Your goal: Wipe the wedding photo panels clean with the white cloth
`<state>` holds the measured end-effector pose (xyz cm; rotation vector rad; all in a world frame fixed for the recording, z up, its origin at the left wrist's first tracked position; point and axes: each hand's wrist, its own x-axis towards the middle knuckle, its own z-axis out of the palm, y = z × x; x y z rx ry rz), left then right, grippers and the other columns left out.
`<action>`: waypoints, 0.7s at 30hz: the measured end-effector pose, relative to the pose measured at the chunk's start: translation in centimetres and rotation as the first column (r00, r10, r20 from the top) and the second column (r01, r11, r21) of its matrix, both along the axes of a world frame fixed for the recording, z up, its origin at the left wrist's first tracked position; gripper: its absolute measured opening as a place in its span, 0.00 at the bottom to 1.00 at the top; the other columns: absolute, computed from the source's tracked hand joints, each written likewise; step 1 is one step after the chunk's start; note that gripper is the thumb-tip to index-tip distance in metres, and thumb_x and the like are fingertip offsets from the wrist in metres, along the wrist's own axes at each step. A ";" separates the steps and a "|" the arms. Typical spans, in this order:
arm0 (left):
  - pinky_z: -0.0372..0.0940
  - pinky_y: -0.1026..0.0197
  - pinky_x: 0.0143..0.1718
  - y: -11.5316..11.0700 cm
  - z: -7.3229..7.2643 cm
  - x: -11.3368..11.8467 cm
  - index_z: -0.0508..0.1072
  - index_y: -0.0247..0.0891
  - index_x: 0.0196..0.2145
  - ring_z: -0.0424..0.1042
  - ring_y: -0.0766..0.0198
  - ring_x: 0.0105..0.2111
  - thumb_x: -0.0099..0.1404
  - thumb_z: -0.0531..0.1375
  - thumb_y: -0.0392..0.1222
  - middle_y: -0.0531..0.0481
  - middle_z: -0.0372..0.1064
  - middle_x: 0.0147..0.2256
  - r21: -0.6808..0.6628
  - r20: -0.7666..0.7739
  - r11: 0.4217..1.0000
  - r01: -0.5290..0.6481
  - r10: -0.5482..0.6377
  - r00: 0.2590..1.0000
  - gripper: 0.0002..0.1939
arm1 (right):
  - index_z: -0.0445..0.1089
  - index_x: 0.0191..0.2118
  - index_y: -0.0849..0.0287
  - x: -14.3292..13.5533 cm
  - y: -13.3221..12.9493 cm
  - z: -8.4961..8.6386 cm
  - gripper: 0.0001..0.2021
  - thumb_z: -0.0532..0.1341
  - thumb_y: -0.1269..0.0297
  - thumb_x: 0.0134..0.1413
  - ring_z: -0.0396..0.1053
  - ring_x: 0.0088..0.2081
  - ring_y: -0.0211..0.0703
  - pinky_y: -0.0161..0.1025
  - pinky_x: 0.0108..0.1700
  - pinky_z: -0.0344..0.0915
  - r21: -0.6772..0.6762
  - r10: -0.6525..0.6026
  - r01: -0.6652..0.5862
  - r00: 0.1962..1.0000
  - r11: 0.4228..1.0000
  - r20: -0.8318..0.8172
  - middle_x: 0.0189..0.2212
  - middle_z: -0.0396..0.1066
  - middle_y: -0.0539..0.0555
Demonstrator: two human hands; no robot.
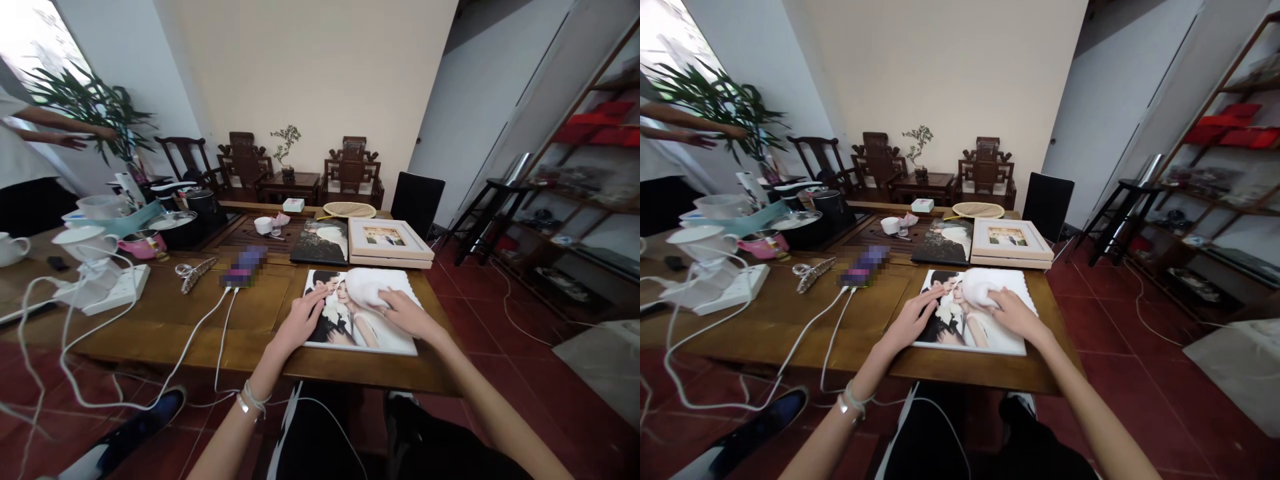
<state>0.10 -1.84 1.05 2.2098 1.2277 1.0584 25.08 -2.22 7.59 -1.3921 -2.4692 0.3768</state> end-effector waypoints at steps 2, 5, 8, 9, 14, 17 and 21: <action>0.51 0.54 0.59 -0.1 0.3 0.0 0.66 0.40 0.51 0.56 0.62 0.57 0.67 0.44 0.42 0.48 0.61 0.54 0.025 0.054 0.999 -0.025 0.024 0.998 0.19 | 0.67 0.33 0.59 -1.2 1.5 -0.9 0.13 0.48 0.77 0.47 0.66 0.41 0.47 0.48 0.54 0.49 0.054 -0.015 0.017 1.000 0.998 -0.027 0.36 0.71 0.55; 0.50 0.55 0.59 -0.1 0.3 -0.1 0.64 0.38 0.53 0.57 0.63 0.57 0.67 0.44 0.42 0.47 0.60 0.55 0.046 0.103 0.996 -0.080 0.075 0.992 0.20 | 0.67 0.35 0.59 -3.6 1.9 -2.0 0.14 0.49 0.78 0.46 0.59 0.53 0.50 0.52 0.57 0.42 0.111 0.028 -0.024 0.999 0.994 -0.033 0.43 0.70 0.57; 0.50 0.55 0.59 0.0 0.1 -0.2 0.61 0.37 0.55 0.56 0.62 0.57 0.68 0.43 0.43 0.46 0.59 0.56 0.053 0.141 0.990 -0.130 0.121 0.983 0.21 | 0.67 0.34 0.60 -5.4 0.2 -2.3 0.12 0.51 0.77 0.45 0.50 0.59 0.46 0.50 0.60 0.37 0.130 0.219 -0.215 0.975 0.968 -0.021 0.44 0.69 0.59; 0.50 0.55 0.59 0.0 0.0 -0.3 0.60 0.37 0.56 0.55 0.62 0.57 0.68 0.43 0.43 0.46 0.58 0.56 0.055 0.151 0.989 -0.140 0.131 0.980 0.21 | 0.67 0.32 0.60 -5.7 -0.7 -2.1 0.11 0.52 0.77 0.44 0.50 0.59 0.44 0.48 0.60 0.36 0.110 0.292 -0.289 0.956 0.951 -0.017 0.43 0.70 0.58; 0.49 0.54 0.59 0.0 -0.2 -0.3 0.57 0.35 0.57 0.53 0.61 0.58 0.68 0.42 0.44 0.44 0.55 0.58 0.041 0.126 0.989 -0.141 0.135 0.983 0.22 | 0.66 0.27 0.57 -4.7 -5.1 -0.1 0.09 0.53 0.78 0.43 0.59 0.53 0.43 0.43 0.60 0.41 -0.050 0.410 -0.411 0.912 0.910 -0.028 0.36 0.72 0.54; 0.51 0.51 0.58 0.0 -0.2 -0.2 0.59 0.38 0.56 0.53 0.59 0.58 0.67 0.45 0.44 0.45 0.56 0.57 0.015 0.021 0.996 -0.091 0.091 0.996 0.21 | 0.67 0.30 0.56 -2.8 -6.2 1.1 0.09 0.52 0.74 0.49 0.62 0.48 0.45 0.43 0.53 0.52 -0.123 0.288 -0.287 0.958 0.950 -0.004 0.35 0.71 0.53; 0.52 0.49 0.57 0.0 -0.2 -0.2 0.62 0.43 0.55 0.54 0.57 0.58 0.65 0.49 0.44 0.47 0.59 0.56 0.014 -0.101 1.000 -0.011 0.012 0.995 0.20 | 0.66 0.28 0.58 -0.4 -5.3 1.5 0.09 0.52 0.64 0.55 0.65 0.36 0.45 0.38 0.39 0.58 -0.139 0.095 -0.097 0.995 0.985 -0.016 0.30 0.69 0.53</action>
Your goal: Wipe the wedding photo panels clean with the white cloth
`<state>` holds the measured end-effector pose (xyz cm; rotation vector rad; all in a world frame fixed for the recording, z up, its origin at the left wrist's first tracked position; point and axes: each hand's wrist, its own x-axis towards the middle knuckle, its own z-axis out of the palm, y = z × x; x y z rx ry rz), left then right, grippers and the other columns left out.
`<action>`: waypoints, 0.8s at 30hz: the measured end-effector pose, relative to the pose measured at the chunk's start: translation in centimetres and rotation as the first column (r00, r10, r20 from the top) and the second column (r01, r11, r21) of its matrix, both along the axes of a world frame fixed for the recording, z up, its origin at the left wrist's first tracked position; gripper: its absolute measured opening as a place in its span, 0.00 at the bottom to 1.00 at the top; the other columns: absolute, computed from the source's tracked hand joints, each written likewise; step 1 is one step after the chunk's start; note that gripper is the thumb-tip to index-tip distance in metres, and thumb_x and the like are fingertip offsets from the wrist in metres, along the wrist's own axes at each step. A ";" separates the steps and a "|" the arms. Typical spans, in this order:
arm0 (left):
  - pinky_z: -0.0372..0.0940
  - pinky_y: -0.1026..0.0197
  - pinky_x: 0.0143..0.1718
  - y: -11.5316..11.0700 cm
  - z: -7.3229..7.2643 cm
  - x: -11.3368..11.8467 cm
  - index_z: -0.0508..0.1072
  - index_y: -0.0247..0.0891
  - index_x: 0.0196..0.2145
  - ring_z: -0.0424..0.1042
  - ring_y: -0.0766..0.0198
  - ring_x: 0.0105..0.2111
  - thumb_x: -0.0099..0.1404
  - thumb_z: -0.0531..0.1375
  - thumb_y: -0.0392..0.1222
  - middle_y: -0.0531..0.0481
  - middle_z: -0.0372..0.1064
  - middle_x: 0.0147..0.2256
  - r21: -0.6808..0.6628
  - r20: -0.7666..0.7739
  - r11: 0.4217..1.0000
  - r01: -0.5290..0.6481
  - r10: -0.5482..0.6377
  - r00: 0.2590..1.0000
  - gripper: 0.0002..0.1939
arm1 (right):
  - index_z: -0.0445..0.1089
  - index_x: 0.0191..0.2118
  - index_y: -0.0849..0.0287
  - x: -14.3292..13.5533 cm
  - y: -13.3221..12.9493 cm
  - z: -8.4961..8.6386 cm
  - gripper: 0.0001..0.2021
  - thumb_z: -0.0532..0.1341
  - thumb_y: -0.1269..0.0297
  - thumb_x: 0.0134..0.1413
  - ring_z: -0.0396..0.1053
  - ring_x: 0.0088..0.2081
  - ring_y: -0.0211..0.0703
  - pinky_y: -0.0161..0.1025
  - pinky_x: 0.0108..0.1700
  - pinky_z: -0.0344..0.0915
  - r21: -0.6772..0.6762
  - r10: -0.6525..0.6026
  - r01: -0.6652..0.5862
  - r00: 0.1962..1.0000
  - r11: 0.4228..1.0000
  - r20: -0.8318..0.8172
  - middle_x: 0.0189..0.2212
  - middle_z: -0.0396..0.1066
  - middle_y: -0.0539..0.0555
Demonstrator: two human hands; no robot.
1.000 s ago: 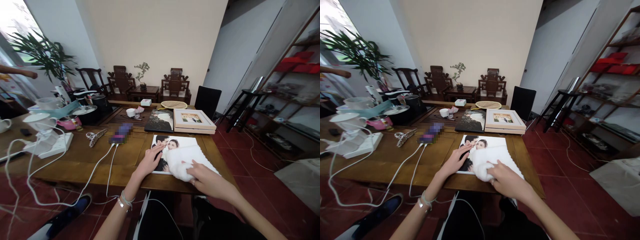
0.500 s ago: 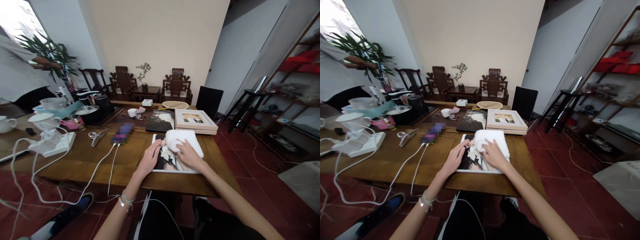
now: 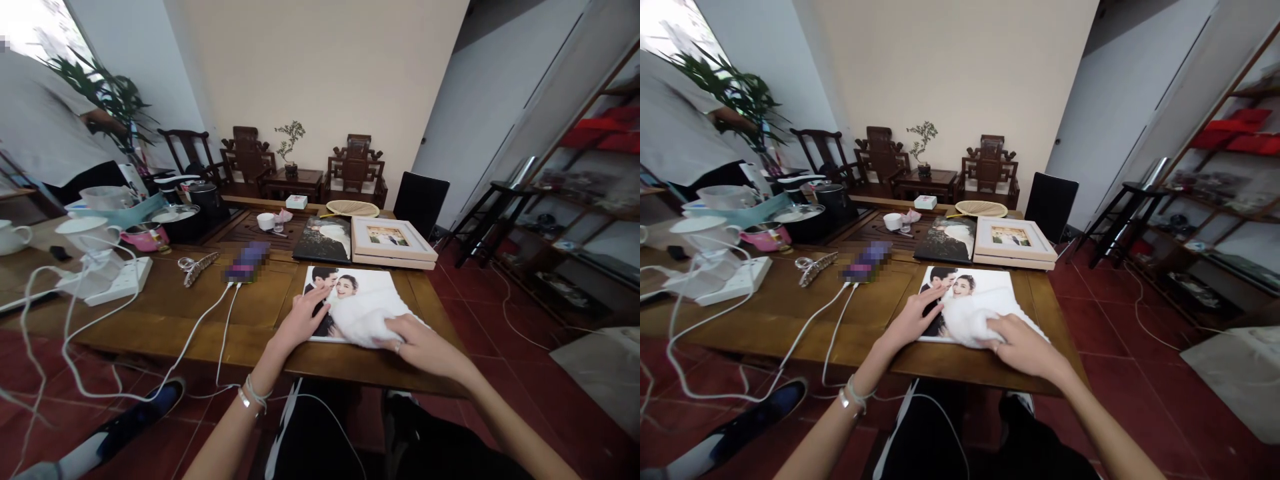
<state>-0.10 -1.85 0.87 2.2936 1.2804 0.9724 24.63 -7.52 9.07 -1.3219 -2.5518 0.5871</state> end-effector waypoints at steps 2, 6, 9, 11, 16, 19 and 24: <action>0.52 0.48 0.56 0.0 0.0 0.0 0.63 0.43 0.53 0.54 0.56 0.58 0.65 0.50 0.44 0.47 0.60 0.55 0.003 -0.014 1.000 0.014 -0.014 1.000 0.19 | 0.65 0.27 0.58 0.6 1.1 -0.3 0.12 0.50 0.62 0.57 0.64 0.32 0.43 0.37 0.36 0.58 0.037 -0.101 0.104 0.992 0.994 -0.077 0.27 0.69 0.52; 0.53 0.48 0.56 0.2 -0.1 -0.1 0.68 0.41 0.50 0.55 0.55 0.58 0.64 0.51 0.44 0.46 0.62 0.54 0.005 -0.010 1.000 0.013 -0.013 1.000 0.17 | 0.67 0.30 0.58 -0.2 4.0 -1.0 0.12 0.49 0.63 0.57 0.65 0.33 0.44 0.36 0.36 0.57 0.126 -0.210 0.240 0.954 0.963 -0.215 0.30 0.71 0.52; 0.54 0.48 0.55 0.3 -0.2 -0.1 0.69 0.40 0.49 0.56 0.55 0.57 0.64 0.51 0.44 0.45 0.62 0.53 0.005 -0.023 1.000 0.015 -0.015 1.000 0.17 | 0.69 0.34 0.59 -2.6 6.5 -1.7 0.11 0.49 0.66 0.56 0.67 0.36 0.45 0.36 0.37 0.57 0.165 -0.136 0.171 0.969 0.971 -0.205 0.35 0.72 0.54; 0.54 0.48 0.55 0.3 -0.2 -0.1 0.69 0.40 0.49 0.56 0.55 0.57 0.64 0.51 0.44 0.45 0.62 0.54 0.005 -0.031 1.000 0.012 -0.012 0.999 0.17 | 0.69 0.35 0.60 -4.7 8.0 -2.1 0.11 0.50 0.69 0.55 0.67 0.37 0.44 0.35 0.39 0.57 0.173 -0.060 0.093 0.981 0.980 -0.185 0.36 0.72 0.54; 0.55 0.48 0.55 0.4 -0.3 -0.1 0.70 0.41 0.48 0.60 0.55 0.55 0.64 0.52 0.45 0.45 0.66 0.51 -0.001 -0.013 1.000 0.013 -0.013 1.000 0.17 | 0.70 0.34 0.58 -7.9 9.9 -2.9 0.10 0.52 0.72 0.52 0.66 0.39 0.44 0.37 0.47 0.53 0.185 0.007 0.027 0.984 0.982 -0.180 0.35 0.73 0.52; 0.54 0.48 0.55 0.4 -0.3 -0.2 0.70 0.41 0.47 0.59 0.55 0.56 0.63 0.52 0.44 0.45 0.65 0.51 0.000 0.000 1.000 0.003 -0.003 1.000 0.16 | 0.70 0.34 0.59 -6.5 9.4 -3.1 0.10 0.51 0.73 0.50 0.66 0.38 0.43 0.36 0.45 0.54 0.190 -0.018 0.052 0.983 0.980 -0.180 0.35 0.72 0.53; 0.53 0.48 0.56 0.3 -0.2 -0.2 0.67 0.42 0.50 0.56 0.56 0.57 0.63 0.52 0.44 0.47 0.63 0.53 -0.009 0.006 1.000 0.013 -0.013 1.000 0.18 | 0.69 0.36 0.60 -1.1 8.5 -3.2 0.14 0.49 0.75 0.48 0.65 0.39 0.46 0.37 0.42 0.56 0.197 -0.155 0.186 0.975 0.963 -0.161 0.36 0.71 0.55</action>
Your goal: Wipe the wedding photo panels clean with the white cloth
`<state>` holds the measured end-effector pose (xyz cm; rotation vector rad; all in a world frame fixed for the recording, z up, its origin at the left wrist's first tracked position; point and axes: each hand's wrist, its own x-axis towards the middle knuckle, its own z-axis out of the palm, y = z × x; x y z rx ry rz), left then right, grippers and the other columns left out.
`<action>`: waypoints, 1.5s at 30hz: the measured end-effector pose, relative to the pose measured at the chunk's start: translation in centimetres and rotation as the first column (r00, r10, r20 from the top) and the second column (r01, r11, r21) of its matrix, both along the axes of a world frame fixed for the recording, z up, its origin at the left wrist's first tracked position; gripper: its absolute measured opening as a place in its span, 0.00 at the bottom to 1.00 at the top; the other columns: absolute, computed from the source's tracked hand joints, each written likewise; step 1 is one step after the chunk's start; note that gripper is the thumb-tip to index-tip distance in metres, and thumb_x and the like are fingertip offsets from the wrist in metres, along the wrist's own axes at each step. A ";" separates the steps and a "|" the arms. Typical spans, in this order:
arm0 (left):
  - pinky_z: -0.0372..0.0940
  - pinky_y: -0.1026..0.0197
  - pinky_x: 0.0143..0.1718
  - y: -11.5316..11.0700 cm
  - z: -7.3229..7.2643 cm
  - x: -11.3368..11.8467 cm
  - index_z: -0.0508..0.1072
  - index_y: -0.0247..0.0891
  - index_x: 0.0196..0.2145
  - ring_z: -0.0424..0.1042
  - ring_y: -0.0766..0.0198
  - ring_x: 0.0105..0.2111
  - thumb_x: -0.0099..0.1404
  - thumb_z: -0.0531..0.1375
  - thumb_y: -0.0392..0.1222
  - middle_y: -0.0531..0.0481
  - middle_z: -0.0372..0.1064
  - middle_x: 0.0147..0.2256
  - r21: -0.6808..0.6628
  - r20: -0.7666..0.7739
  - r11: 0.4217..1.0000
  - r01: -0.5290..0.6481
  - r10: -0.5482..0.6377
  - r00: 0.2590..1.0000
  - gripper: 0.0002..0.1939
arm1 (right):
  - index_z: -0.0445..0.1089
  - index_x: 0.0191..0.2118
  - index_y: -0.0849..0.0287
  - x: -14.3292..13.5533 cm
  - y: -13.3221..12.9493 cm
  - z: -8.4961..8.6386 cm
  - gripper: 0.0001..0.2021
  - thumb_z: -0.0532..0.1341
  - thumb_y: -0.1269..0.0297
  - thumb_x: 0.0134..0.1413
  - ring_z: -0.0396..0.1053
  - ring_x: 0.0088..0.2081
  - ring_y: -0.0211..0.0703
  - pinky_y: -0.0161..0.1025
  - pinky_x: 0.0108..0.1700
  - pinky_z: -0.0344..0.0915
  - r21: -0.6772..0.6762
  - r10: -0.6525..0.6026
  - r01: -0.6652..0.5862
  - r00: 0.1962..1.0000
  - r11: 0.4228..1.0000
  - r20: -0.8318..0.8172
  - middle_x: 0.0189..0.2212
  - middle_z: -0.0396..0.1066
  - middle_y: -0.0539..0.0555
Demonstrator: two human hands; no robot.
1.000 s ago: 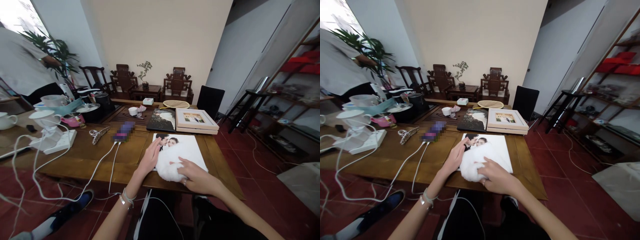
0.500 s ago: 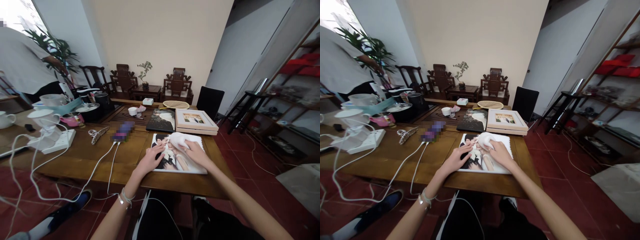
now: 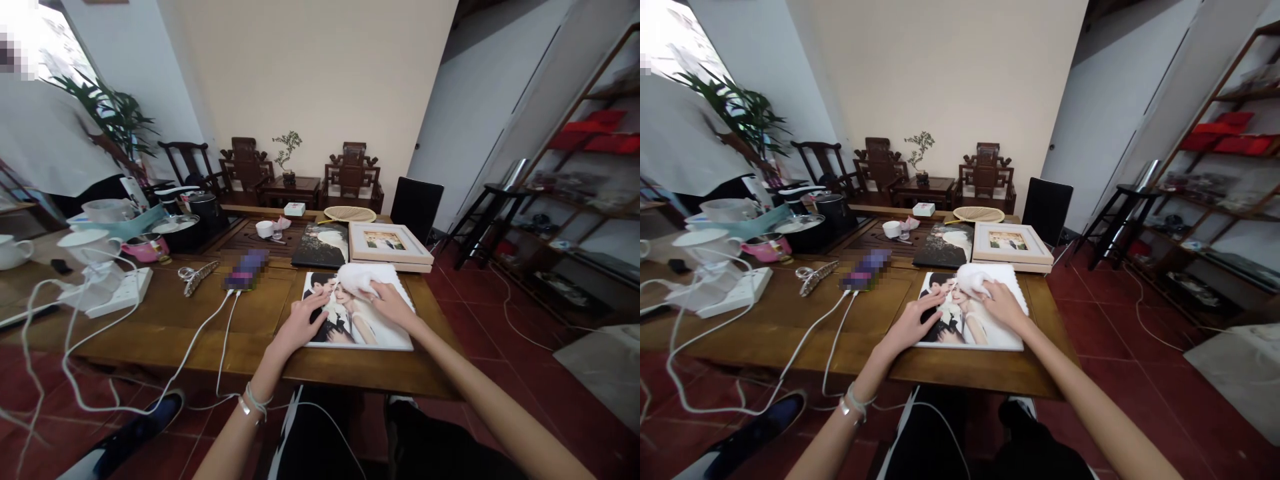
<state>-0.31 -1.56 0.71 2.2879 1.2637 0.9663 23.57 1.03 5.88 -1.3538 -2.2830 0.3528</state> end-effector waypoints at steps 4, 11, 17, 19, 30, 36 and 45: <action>0.52 0.48 0.56 0.0 0.2 0.0 0.66 0.43 0.52 0.56 0.57 0.57 0.63 0.52 0.44 0.47 0.63 0.54 0.004 0.000 1.000 0.002 -0.002 1.000 0.19 | 0.69 0.36 0.59 3.3 -1.2 -0.1 0.14 0.48 0.73 0.50 0.65 0.38 0.48 0.40 0.43 0.57 0.002 -0.097 0.097 0.995 0.995 0.021 0.34 0.71 0.55; 0.53 0.49 0.56 0.0 -0.2 -0.3 0.63 0.44 0.53 0.59 0.57 0.56 0.63 0.52 0.42 0.47 0.61 0.55 0.019 -0.002 1.000 0.008 -0.008 1.000 0.20 | 0.67 0.31 0.57 3.7 -9.4 0.3 0.11 0.49 0.74 0.49 0.66 0.40 0.48 0.45 0.51 0.54 -0.063 -0.033 0.045 0.982 0.997 0.186 0.29 0.70 0.53; 0.53 0.49 0.56 0.0 -0.6 -0.4 0.64 0.43 0.53 0.60 0.56 0.55 0.62 0.53 0.42 0.46 0.60 0.55 0.033 -0.007 0.999 -0.007 0.008 1.000 0.21 | 0.66 0.28 0.55 2.7 -12.9 2.2 0.09 0.50 0.72 0.51 0.63 0.47 0.49 0.44 0.50 0.57 -0.235 0.110 -0.062 0.974 0.970 0.200 0.33 0.70 0.53; 0.53 0.48 0.56 0.0 -0.5 -0.4 0.63 0.43 0.53 0.59 0.56 0.55 0.63 0.52 0.42 0.46 0.60 0.55 0.035 -0.025 0.999 -0.006 0.007 1.000 0.21 | 0.67 0.30 0.55 2.1 -11.9 2.0 0.09 0.50 0.71 0.51 0.63 0.47 0.50 0.45 0.50 0.57 -0.212 0.089 -0.042 0.972 0.976 0.217 0.34 0.70 0.54; 0.52 0.50 0.56 -0.4 -0.2 -0.4 0.64 0.43 0.53 0.58 0.58 0.56 0.64 0.51 0.45 0.47 0.60 0.55 -0.003 -0.031 1.000 -0.022 0.022 0.999 0.20 | 0.68 0.36 0.59 1.9 -0.8 -0.1 0.13 0.48 0.74 0.53 0.67 0.40 0.46 0.49 0.58 0.45 0.038 -0.020 0.012 0.976 0.999 0.219 0.35 0.72 0.54; 0.53 0.50 0.56 -0.4 -0.1 -0.3 0.65 0.44 0.53 0.58 0.57 0.56 0.63 0.52 0.45 0.47 0.60 0.55 -0.008 -0.025 1.000 -0.026 0.026 0.999 0.20 | 0.67 0.37 0.60 0.8 -6.2 0.0 0.12 0.50 0.75 0.49 0.61 0.50 0.48 0.51 0.59 0.41 0.027 0.063 -0.071 0.972 0.997 0.226 0.42 0.69 0.58; 0.53 0.50 0.56 0.1 -0.8 -0.5 0.65 0.43 0.52 0.58 0.57 0.56 0.64 0.51 0.44 0.47 0.61 0.55 -0.021 -0.003 1.000 -0.008 0.008 1.000 0.19 | 0.69 0.36 0.56 0.4 -9.7 0.9 0.10 0.52 0.70 0.52 0.58 0.53 0.51 0.48 0.54 0.54 -0.142 0.113 -0.081 0.966 0.987 0.234 0.40 0.70 0.55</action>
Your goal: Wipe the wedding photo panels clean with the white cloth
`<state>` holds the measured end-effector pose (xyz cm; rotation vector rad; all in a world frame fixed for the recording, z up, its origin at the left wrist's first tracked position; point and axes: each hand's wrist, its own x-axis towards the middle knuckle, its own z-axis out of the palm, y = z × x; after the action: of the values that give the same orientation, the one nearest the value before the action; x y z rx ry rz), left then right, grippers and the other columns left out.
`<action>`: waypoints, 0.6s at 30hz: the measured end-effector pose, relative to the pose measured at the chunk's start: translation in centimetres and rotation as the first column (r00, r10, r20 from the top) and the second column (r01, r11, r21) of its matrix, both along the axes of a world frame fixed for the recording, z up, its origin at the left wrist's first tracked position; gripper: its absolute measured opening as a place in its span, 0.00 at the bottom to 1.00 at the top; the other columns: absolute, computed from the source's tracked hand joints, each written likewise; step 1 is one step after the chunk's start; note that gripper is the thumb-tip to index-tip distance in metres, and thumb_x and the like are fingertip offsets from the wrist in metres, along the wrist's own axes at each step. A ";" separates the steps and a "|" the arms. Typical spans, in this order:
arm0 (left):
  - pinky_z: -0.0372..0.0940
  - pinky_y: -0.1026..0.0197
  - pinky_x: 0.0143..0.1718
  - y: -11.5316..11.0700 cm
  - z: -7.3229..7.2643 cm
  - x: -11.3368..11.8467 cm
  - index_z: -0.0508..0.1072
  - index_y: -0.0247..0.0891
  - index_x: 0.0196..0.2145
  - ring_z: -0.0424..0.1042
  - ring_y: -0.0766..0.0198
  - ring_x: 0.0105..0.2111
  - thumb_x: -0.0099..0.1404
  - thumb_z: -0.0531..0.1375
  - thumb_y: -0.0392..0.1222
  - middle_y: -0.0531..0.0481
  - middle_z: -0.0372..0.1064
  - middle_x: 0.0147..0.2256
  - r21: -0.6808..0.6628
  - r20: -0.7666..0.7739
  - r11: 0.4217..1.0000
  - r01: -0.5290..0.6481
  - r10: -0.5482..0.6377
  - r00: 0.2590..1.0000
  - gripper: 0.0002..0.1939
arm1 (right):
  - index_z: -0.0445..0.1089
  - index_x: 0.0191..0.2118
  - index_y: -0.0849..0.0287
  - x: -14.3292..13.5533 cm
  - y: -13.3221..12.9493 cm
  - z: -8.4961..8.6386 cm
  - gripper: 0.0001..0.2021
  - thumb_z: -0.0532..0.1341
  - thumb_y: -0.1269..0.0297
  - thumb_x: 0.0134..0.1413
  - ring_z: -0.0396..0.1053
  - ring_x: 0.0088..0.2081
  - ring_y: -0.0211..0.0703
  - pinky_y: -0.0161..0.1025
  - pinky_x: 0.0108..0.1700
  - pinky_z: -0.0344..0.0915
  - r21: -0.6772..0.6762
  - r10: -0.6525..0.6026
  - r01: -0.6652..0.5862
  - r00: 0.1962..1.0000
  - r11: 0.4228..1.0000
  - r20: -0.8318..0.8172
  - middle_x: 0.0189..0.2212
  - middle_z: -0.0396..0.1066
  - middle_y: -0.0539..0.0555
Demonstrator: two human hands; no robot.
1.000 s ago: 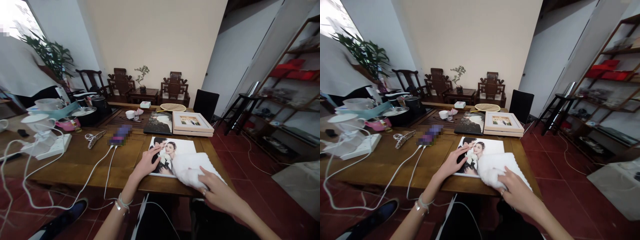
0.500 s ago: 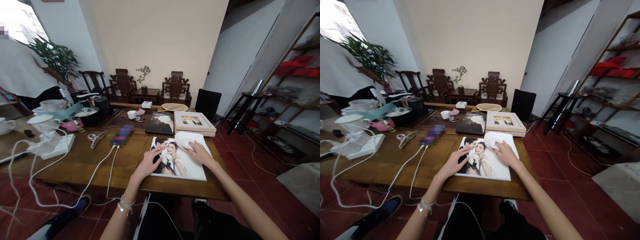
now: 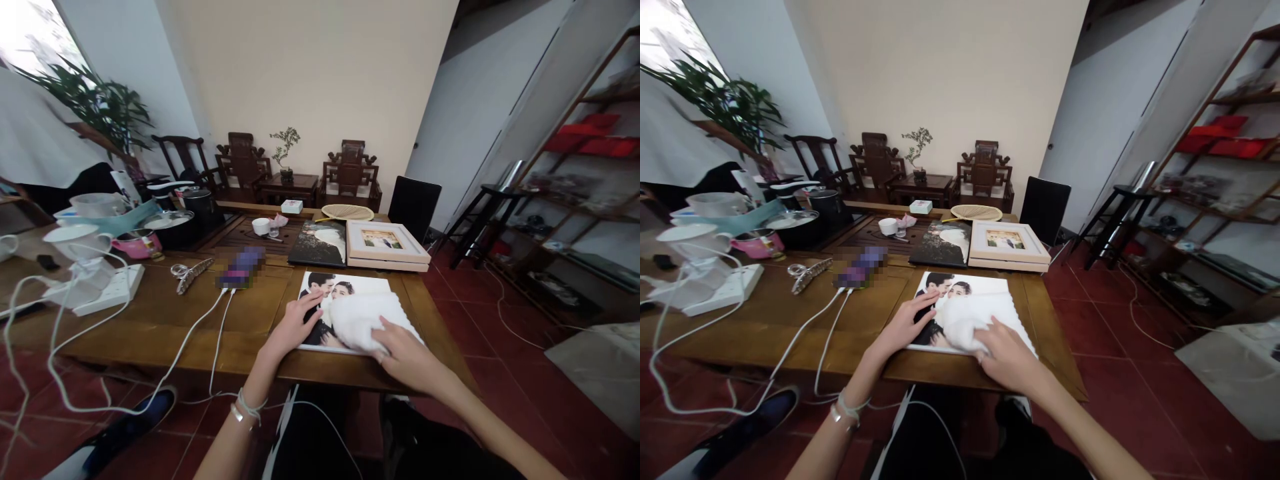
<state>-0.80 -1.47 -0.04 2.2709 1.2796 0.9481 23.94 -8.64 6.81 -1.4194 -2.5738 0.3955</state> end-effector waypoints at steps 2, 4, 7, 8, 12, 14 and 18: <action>0.53 0.50 0.56 0.0 0.0 0.0 0.66 0.43 0.52 0.58 0.57 0.56 0.64 0.51 0.44 0.47 0.61 0.55 0.005 0.001 1.000 -0.004 0.004 1.000 0.19 | 0.68 0.40 0.57 0.6 2.6 -0.8 0.12 0.51 0.70 0.53 0.60 0.52 0.52 0.49 0.54 0.54 0.075 -0.052 0.052 0.999 0.996 0.000 0.41 0.70 0.56; 0.53 0.50 0.56 -0.1 0.1 0.1 0.65 0.43 0.52 0.58 0.57 0.56 0.64 0.51 0.44 0.47 0.61 0.55 0.002 -0.003 1.000 -0.008 0.008 1.000 0.19 | 0.68 0.41 0.57 1.3 5.5 -1.5 0.13 0.50 0.71 0.53 0.63 0.49 0.51 0.49 0.55 0.52 0.150 -0.079 0.080 0.997 0.985 -0.016 0.41 0.71 0.54; 0.53 0.50 0.56 -0.4 0.5 0.2 0.65 0.43 0.52 0.58 0.57 0.56 0.64 0.51 0.44 0.47 0.60 0.55 -0.004 -0.003 1.000 -0.014 0.014 1.000 0.19 | 0.68 0.41 0.55 1.9 9.1 -2.1 0.14 0.49 0.73 0.53 0.66 0.45 0.48 0.48 0.55 0.51 0.220 -0.113 0.124 0.992 0.968 -0.062 0.43 0.71 0.52; 0.53 0.50 0.56 -0.4 0.6 0.2 0.65 0.43 0.52 0.58 0.58 0.56 0.64 0.51 0.43 0.47 0.60 0.55 -0.004 0.000 1.000 -0.015 0.015 1.000 0.19 | 0.68 0.41 0.55 2.0 9.8 -2.1 0.14 0.49 0.73 0.53 0.66 0.44 0.48 0.48 0.55 0.50 0.235 -0.122 0.136 0.990 0.962 -0.075 0.43 0.71 0.52; 0.53 0.51 0.56 -0.5 0.9 0.3 0.66 0.43 0.52 0.60 0.58 0.55 0.64 0.51 0.43 0.47 0.62 0.54 0.000 0.007 1.000 -0.018 0.018 1.000 0.19 | 0.68 0.38 0.57 1.5 9.7 -2.4 0.13 0.49 0.75 0.52 0.66 0.44 0.48 0.49 0.57 0.46 0.269 -0.126 0.145 0.988 0.952 -0.085 0.41 0.72 0.54; 0.54 0.51 0.56 -0.5 0.8 0.3 0.66 0.43 0.52 0.60 0.57 0.55 0.64 0.52 0.42 0.47 0.62 0.54 0.002 0.008 1.000 -0.022 0.022 1.000 0.18 | 0.68 0.35 0.59 1.0 8.1 -2.6 0.12 0.50 0.75 0.50 0.64 0.48 0.49 0.51 0.58 0.45 0.288 -0.103 0.121 0.992 0.950 -0.075 0.42 0.71 0.57; 0.54 0.50 0.55 -0.6 0.7 0.3 0.66 0.43 0.51 0.60 0.57 0.55 0.64 0.51 0.42 0.47 0.61 0.54 0.010 0.003 1.000 -0.029 0.029 1.000 0.18 | 0.68 0.33 0.61 0.3 3.6 -2.5 0.10 0.52 0.75 0.46 0.54 0.57 0.50 0.54 0.59 0.43 0.293 0.010 0.000 0.999 0.956 -0.033 0.50 0.65 0.63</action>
<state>-0.50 -2.03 0.66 2.2635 1.3135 0.9690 24.28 -5.09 4.26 -1.2887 -2.4818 0.0335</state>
